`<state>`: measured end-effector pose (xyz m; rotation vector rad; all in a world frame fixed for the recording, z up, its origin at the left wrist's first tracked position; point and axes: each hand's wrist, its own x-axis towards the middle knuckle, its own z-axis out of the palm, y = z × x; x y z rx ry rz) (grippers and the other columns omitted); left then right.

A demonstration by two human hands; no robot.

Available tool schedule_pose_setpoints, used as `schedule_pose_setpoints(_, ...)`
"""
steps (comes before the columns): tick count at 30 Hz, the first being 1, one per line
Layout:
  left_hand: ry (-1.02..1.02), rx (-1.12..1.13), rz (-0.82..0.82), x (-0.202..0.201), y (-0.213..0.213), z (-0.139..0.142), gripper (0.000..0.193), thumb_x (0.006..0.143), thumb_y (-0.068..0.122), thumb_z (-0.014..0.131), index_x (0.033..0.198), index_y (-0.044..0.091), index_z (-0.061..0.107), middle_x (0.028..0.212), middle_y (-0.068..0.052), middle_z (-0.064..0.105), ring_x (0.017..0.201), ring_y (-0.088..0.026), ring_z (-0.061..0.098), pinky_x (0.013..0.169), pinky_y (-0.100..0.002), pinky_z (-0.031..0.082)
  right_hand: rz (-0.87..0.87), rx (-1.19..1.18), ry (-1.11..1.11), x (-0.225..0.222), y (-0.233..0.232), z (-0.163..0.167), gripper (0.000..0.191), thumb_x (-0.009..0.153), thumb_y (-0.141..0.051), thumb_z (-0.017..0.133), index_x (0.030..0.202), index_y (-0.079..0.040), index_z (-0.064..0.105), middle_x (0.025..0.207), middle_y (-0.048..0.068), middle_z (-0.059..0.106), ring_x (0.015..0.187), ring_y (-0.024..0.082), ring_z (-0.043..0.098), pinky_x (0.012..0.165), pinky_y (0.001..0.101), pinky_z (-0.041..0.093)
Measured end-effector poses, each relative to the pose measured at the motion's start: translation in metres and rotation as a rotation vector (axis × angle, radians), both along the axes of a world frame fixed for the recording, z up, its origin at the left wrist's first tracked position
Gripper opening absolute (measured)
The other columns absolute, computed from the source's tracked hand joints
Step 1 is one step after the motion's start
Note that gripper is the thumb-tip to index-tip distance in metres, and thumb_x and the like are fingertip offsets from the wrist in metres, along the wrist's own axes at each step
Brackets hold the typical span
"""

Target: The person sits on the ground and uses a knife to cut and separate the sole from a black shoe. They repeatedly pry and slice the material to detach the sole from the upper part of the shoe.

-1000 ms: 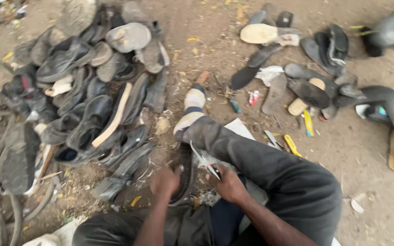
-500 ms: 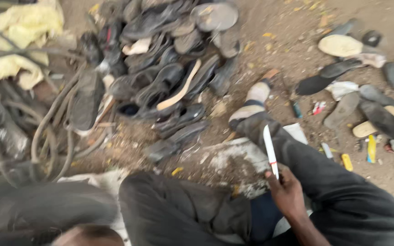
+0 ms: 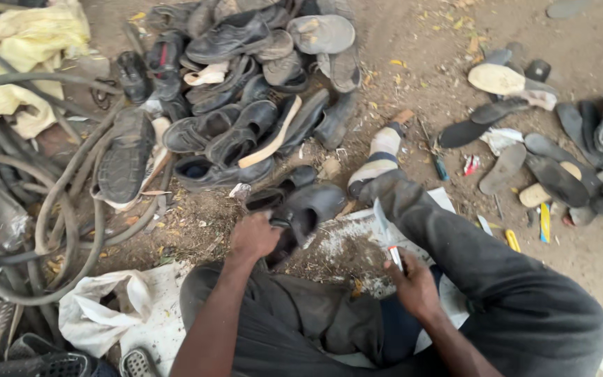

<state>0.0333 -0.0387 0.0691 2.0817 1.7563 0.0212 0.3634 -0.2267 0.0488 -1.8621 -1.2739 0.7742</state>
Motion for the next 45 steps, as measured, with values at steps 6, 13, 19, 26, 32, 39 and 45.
schedule_pose_setpoints(6, 0.108, 0.258, 0.179, 0.068, -0.007, -0.014, 0.037, 0.079, 0.036, 0.073, 0.104, 0.009, 0.077, 0.123, -0.018, 0.069, 0.119, -0.04, 0.063, 0.102, -0.05, 0.047, -0.002, -0.04, -0.02, -0.001, 0.007, 0.012, 0.045, 0.095, -0.034, 0.068, 0.129, -0.005, 0.064, 0.082, 0.011, 0.065, 0.074, 0.018, 0.055, 0.071, 0.0352, 0.049)
schedule_pose_setpoints(13, 0.176, 0.271, -0.142, 0.08, -0.095, -0.01, 0.052, 0.086, 0.056, 0.073, 0.096, 0.005, 0.077, 0.102, -0.015, 0.071, 0.105, -0.032, 0.066, 0.093, -0.05, 0.047, 0.12, -0.12, -0.049, -0.006, -0.009, 0.024, 0.035, 0.099, -0.034, 0.06, 0.122, -0.008, 0.067, 0.078, 0.018, 0.067, 0.071, 0.031, 0.065, 0.066, 0.0444, 0.05)
schedule_pose_setpoints(19, -0.213, 0.693, -0.06, 0.114, -0.061, -0.04, 0.012, 0.079, 0.023, 0.072, 0.078, 0.012, 0.075, 0.104, -0.01, 0.075, 0.085, -0.031, 0.072, 0.079, -0.045, 0.056, 0.218, -0.214, -0.446, -0.045, 0.003, 0.0, 0.035, 0.1, -0.035, 0.054, 0.124, -0.009, 0.057, 0.088, 0.023, 0.072, 0.082, 0.046, 0.07, 0.073, 0.0578, 0.053)
schedule_pose_setpoints(26, -0.429, 0.653, -0.179, 0.108, -0.063, -0.055, 0.012, 0.076, 0.018, 0.073, 0.074, 0.008, 0.068, 0.088, -0.011, 0.07, 0.079, -0.035, 0.068, 0.07, -0.049, 0.054, 0.25, -0.073, -0.375, -0.056, 0.063, -0.02, 0.037, 0.101, -0.032, 0.05, 0.129, -0.01, 0.06, 0.095, 0.022, 0.073, 0.086, 0.049, 0.069, 0.076, 0.0586, 0.053)
schedule_pose_setpoints(32, -0.551, 0.569, -0.17, 0.107, -0.055, -0.047, 0.025, 0.081, 0.02, 0.075, 0.07, 0.006, 0.059, 0.077, -0.014, 0.061, 0.075, -0.038, 0.062, 0.066, -0.051, 0.049, 0.212, 0.377, -0.529, -0.059, 0.036, -0.028, 0.043, 0.095, -0.022, 0.058, 0.135, -0.006, 0.054, 0.122, 0.029, 0.068, 0.101, 0.047, 0.068, 0.078, 0.052, 0.055)
schedule_pose_setpoints(39, -0.738, 0.546, -0.109, 0.103, -0.054, -0.049, 0.03, 0.083, 0.022, 0.077, 0.07, 0.004, 0.059, 0.076, -0.016, 0.059, 0.072, -0.042, 0.059, 0.064, -0.052, 0.047, 0.253, -0.072, -0.352, -0.069, 0.049, -0.044, 0.042, 0.091, -0.019, 0.061, 0.131, -0.005, 0.057, 0.099, 0.028, 0.07, 0.084, 0.049, 0.066, 0.073, 0.0543, 0.052)
schedule_pose_setpoints(45, -0.753, 0.421, 0.02, 0.101, -0.044, -0.063, 0.039, 0.084, 0.025, 0.08, 0.069, -0.002, 0.056, 0.072, -0.019, 0.057, 0.068, -0.042, 0.058, 0.062, -0.05, 0.044, 0.079, -0.237, 0.465, -0.081, 0.053, -0.051, 0.028, 0.106, -0.025, 0.062, 0.108, 0.001, 0.073, 0.083, 0.031, 0.06, 0.058, 0.033, 0.052, 0.062, 0.0494, 0.045)
